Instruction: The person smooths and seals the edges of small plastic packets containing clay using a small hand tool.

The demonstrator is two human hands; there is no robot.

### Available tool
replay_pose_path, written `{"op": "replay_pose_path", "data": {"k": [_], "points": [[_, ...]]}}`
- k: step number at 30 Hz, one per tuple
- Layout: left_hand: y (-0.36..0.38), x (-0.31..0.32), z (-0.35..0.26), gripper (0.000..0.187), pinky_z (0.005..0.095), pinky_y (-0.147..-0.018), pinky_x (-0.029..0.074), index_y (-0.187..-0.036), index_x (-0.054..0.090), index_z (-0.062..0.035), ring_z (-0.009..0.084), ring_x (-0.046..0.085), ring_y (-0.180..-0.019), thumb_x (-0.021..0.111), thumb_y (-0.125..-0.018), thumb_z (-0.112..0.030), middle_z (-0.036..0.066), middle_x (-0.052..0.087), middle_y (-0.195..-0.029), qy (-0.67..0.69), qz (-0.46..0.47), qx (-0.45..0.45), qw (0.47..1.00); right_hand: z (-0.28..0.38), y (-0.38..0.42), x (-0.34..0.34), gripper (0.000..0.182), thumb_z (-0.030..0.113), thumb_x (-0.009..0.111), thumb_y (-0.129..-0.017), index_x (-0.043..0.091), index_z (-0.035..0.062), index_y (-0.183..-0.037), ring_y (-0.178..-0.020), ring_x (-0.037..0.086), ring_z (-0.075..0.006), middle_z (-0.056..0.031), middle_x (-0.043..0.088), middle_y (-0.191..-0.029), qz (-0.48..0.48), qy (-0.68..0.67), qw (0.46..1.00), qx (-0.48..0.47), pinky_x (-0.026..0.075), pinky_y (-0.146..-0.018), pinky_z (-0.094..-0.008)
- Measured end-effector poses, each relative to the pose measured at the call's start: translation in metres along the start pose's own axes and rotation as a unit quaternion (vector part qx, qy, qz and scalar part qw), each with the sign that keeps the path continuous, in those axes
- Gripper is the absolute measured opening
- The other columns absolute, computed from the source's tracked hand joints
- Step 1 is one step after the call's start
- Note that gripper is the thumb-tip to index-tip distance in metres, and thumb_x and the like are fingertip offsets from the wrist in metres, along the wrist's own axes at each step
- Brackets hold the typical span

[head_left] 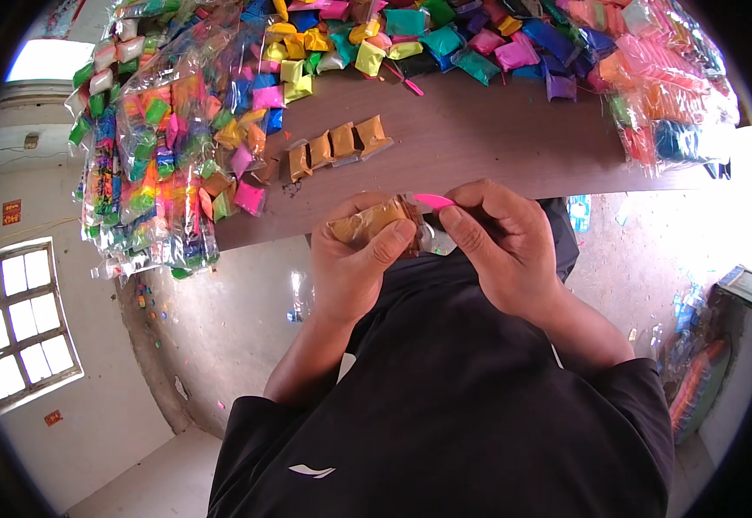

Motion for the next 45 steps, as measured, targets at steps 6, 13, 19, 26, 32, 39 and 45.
{"op": "replay_pose_path", "data": {"k": [6, 13, 19, 26, 32, 39, 45], "points": [[0.001, 0.000, 0.000, 0.024, 0.0260, -0.072, 0.057, -0.110, 0.067, 0.0034, 0.0119, 0.067, -0.080, 0.078, -0.092, -0.009, 0.007, 0.072, -0.095, -0.007, -0.005, -0.005, 1.000, 0.000, 0.002, 0.001, 0.008, 0.006, 0.069, -0.095, 0.066, -0.0021, -0.094, -0.060, 0.053, -0.0124, -0.0090, 0.061, -0.070, 0.000, -0.013, 1.000, 0.020, 0.043, -0.058, -0.0287], [0.002, -0.001, 0.000, 0.025, 0.0255, -0.071, 0.057, -0.110, 0.067, 0.0027, 0.0110, 0.067, -0.079, 0.079, -0.092, -0.009, 0.007, 0.072, -0.094, -0.020, -0.001, -0.001, 1.000, 0.000, 0.002, 0.001, 0.008, 0.006, 0.069, -0.095, 0.066, -0.0020, -0.094, -0.060, 0.052, -0.0120, -0.0088, 0.060, -0.070, -0.006, -0.013, 1.000, 0.007, 0.043, -0.057, -0.0287], [0.001, 0.000, 0.001, 0.024, 0.0259, -0.071, 0.057, -0.110, 0.067, 0.0033, 0.0121, 0.068, -0.080, 0.078, -0.092, -0.008, 0.008, 0.073, -0.096, -0.009, 0.007, 0.009, 1.000, 0.001, 0.002, 0.000, 0.008, 0.006, 0.069, -0.095, 0.066, -0.0017, -0.094, -0.060, 0.052, -0.0117, -0.0077, 0.060, -0.070, -0.003, -0.012, 1.000, 0.021, 0.042, -0.057, -0.0285], [0.002, 0.000, 0.000, 0.024, 0.0261, -0.071, 0.057, -0.111, 0.067, 0.0037, 0.0125, 0.068, -0.080, 0.078, -0.092, -0.007, 0.009, 0.073, -0.096, -0.014, 0.004, 0.002, 1.000, 0.006, 0.001, -0.002, 0.007, 0.005, 0.068, -0.095, 0.066, -0.0021, -0.094, -0.061, 0.052, -0.0109, -0.0075, 0.059, -0.070, 0.016, 0.006, 1.000, 0.024, 0.042, -0.057, -0.0281], [0.002, -0.007, -0.003, 0.024, 0.0249, -0.070, 0.057, -0.114, 0.067, 0.0044, 0.0110, 0.067, -0.081, 0.075, -0.094, -0.007, 0.008, 0.072, -0.096, -0.062, -0.002, -0.002, 0.998, 0.007, -0.009, -0.013, 0.006, 0.004, 0.068, -0.094, 0.068, -0.0021, -0.094, -0.059, 0.055, -0.0168, -0.0104, 0.061, -0.070, 0.067, 0.041, 0.997, 0.002, 0.044, -0.057, -0.0301], [0.000, -0.001, -0.010, 0.020, 0.0308, -0.052, 0.050, -0.113, 0.066, 0.0033, 0.0200, 0.063, -0.061, 0.062, -0.101, -0.012, 0.014, 0.068, -0.082, -0.098, -0.012, -0.013, 0.995, 0.003, -0.016, -0.014, 0.010, 0.003, 0.070, -0.091, 0.071, -0.0018, -0.100, -0.068, 0.067, -0.0314, -0.0178, 0.069, -0.081, 0.097, 0.056, 0.991, -0.069, 0.052, -0.062, -0.0360], [-0.002, -0.002, -0.016, 0.019, 0.0290, -0.046, 0.046, -0.106, 0.069, 0.0048, 0.0172, 0.061, -0.056, 0.063, -0.099, -0.012, 0.013, 0.068, -0.077, -0.100, 0.006, -0.046, 0.994, 0.003, -0.018, -0.018, 0.012, 0.002, 0.072, -0.088, 0.073, -0.0015, -0.100, -0.075, 0.069, -0.0367, -0.0193, 0.071, -0.087, 0.142, 0.076, 0.984, -0.076, 0.053, -0.066, -0.0387]]}}
Point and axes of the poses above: each hand's wrist, its own y-axis away from the middle knuckle, its own x-axis out of the palm, z = x × y, the point moved 1 cm from there along -y, towards the middle knuckle
